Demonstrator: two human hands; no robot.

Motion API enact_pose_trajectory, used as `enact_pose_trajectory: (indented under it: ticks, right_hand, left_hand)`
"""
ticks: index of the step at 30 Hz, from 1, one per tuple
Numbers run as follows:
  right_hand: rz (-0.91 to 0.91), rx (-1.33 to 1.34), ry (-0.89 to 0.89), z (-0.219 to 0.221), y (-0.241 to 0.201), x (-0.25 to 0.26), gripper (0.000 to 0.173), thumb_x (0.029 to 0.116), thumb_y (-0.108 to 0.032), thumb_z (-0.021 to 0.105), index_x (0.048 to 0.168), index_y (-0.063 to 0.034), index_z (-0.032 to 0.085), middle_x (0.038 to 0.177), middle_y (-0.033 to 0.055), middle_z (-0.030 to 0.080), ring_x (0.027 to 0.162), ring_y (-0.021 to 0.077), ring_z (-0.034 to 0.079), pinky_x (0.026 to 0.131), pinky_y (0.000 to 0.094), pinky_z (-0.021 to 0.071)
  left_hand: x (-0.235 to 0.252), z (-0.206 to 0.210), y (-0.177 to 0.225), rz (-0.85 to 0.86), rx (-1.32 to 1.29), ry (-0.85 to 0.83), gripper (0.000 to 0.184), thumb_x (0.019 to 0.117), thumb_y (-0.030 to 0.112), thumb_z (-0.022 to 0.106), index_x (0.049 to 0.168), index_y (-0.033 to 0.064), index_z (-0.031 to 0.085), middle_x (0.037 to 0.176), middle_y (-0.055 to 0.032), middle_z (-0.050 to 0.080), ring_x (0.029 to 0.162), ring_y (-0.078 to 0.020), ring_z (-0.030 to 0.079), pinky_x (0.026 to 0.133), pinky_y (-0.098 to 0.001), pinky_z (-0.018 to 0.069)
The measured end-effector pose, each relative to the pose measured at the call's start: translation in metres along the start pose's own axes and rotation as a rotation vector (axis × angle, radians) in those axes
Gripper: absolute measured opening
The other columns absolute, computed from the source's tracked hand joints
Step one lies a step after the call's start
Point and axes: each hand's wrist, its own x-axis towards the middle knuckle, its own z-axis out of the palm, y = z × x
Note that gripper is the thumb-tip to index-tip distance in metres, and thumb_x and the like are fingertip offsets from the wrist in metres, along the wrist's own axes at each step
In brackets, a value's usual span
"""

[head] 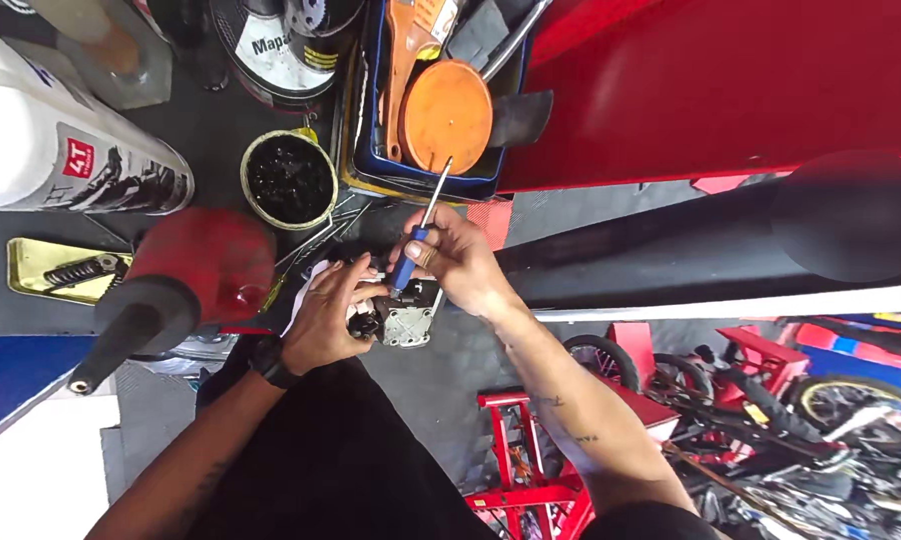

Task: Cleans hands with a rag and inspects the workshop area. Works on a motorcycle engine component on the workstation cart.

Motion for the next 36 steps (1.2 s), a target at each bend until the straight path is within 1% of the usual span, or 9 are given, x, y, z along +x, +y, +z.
enact_pose_trajectory:
  ticks: [4, 7, 16, 19, 26, 28, 30, 32, 36]
  right_hand:
    - [0.012, -0.007, -0.017, 0.001, 0.001, 0.0, 0.023, 0.1013, 0.001, 0.056, 0.125, -0.0016, 0.054, 0.094, 0.0092, 0.074, 0.086, 0.0205, 0.076, 0.078, 0.0374, 0.066]
    - [-0.017, 0.028, 0.027, -0.002, 0.002, 0.001, 0.022, 0.1013, 0.0, 0.054, 0.123, -0.0025, 0.053, 0.095, 0.0099, 0.073, 0.085, 0.0213, 0.075, 0.075, 0.0378, 0.0657]
    - [0.003, 0.039, -0.011, 0.0, 0.005, 0.001, 0.022, 0.1012, 0.0, 0.055, 0.124, -0.001, 0.054, 0.093, 0.0089, 0.074, 0.084, 0.0199, 0.075, 0.076, 0.0368, 0.0657]
    - [-0.01, 0.077, -0.006, 0.001, 0.006, 0.0, 0.024, 0.1007, 0.001, 0.055, 0.124, -0.0011, 0.053, 0.094, 0.0101, 0.074, 0.085, 0.0211, 0.075, 0.076, 0.0378, 0.0657]
    - [0.001, 0.054, -0.001, 0.0, 0.009, -0.001, 0.023, 0.1009, 0.0, 0.057, 0.124, -0.0008, 0.054, 0.093, 0.0085, 0.074, 0.084, 0.0185, 0.075, 0.077, 0.0353, 0.0652]
    - [-0.03, 0.057, 0.025, -0.003, 0.007, -0.001, 0.023, 0.1002, 0.001, 0.057, 0.123, -0.0011, 0.054, 0.093, 0.0093, 0.074, 0.084, 0.0198, 0.075, 0.075, 0.0354, 0.0653]
    - [-0.045, 0.064, 0.027, -0.004, 0.007, -0.001, 0.024, 0.1002, 0.001, 0.056, 0.124, -0.0008, 0.054, 0.094, 0.0097, 0.074, 0.084, 0.0204, 0.075, 0.075, 0.0363, 0.0657]
    - [-0.022, 0.056, -0.016, -0.002, 0.01, -0.001, 0.024, 0.1011, -0.001, 0.056, 0.125, -0.0008, 0.054, 0.094, 0.0085, 0.074, 0.085, 0.0189, 0.075, 0.077, 0.0356, 0.0652]
    - [-0.073, 0.093, 0.001, -0.001, 0.012, -0.001, 0.023, 0.1004, 0.001, 0.055, 0.123, 0.0009, 0.053, 0.094, 0.0101, 0.074, 0.086, 0.0207, 0.075, 0.078, 0.0367, 0.0655]
  left_hand:
    - [-0.001, 0.0, 0.0, -0.002, 0.003, 0.0, 0.106, 0.0643, 0.029, 0.088, 0.151, -0.0023, 0.036, 0.123, -0.0044, 0.074, 0.13, -0.0188, 0.06, 0.125, -0.0502, 0.0246]
    - [0.0, -0.001, 0.0, 0.0, 0.003, -0.01, 0.104, 0.0655, 0.029, 0.087, 0.152, -0.0004, 0.036, 0.123, -0.0025, 0.074, 0.13, -0.0183, 0.06, 0.125, -0.0504, 0.0243]
    - [-0.001, -0.001, 0.0, 0.0, 0.031, -0.007, 0.102, 0.0661, 0.033, 0.087, 0.149, -0.0035, 0.04, 0.123, -0.006, 0.074, 0.13, -0.0212, 0.061, 0.123, -0.0487, 0.0299]
    - [-0.003, -0.001, -0.001, -0.008, 0.024, -0.011, 0.102, 0.0664, 0.034, 0.087, 0.15, -0.0013, 0.04, 0.124, -0.0049, 0.074, 0.131, -0.0199, 0.059, 0.124, -0.0476, 0.0271]
    - [-0.003, -0.002, -0.001, -0.007, 0.025, -0.016, 0.101, 0.0694, 0.035, 0.085, 0.152, 0.0024, 0.037, 0.124, -0.0036, 0.073, 0.132, -0.0183, 0.058, 0.124, -0.0472, 0.0239]
    - [-0.001, -0.002, -0.001, -0.013, 0.028, -0.016, 0.098, 0.069, 0.035, 0.085, 0.15, 0.0032, 0.041, 0.124, -0.0027, 0.073, 0.132, -0.0188, 0.057, 0.124, -0.0472, 0.0237]
    - [-0.003, -0.001, -0.001, -0.02, 0.024, -0.013, 0.097, 0.0683, 0.034, 0.086, 0.15, 0.0029, 0.042, 0.125, -0.0023, 0.073, 0.132, -0.0186, 0.058, 0.124, -0.047, 0.0239]
    - [-0.003, -0.001, -0.002, -0.011, 0.024, -0.009, 0.101, 0.0687, 0.035, 0.086, 0.151, 0.002, 0.039, 0.125, -0.0025, 0.073, 0.132, -0.0181, 0.057, 0.125, -0.0463, 0.0236]
    - [-0.004, 0.0, -0.001, -0.008, 0.019, 0.0, 0.1, 0.0695, 0.033, 0.086, 0.152, 0.0019, 0.038, 0.125, -0.0021, 0.073, 0.132, -0.0169, 0.057, 0.125, -0.0451, 0.0226]
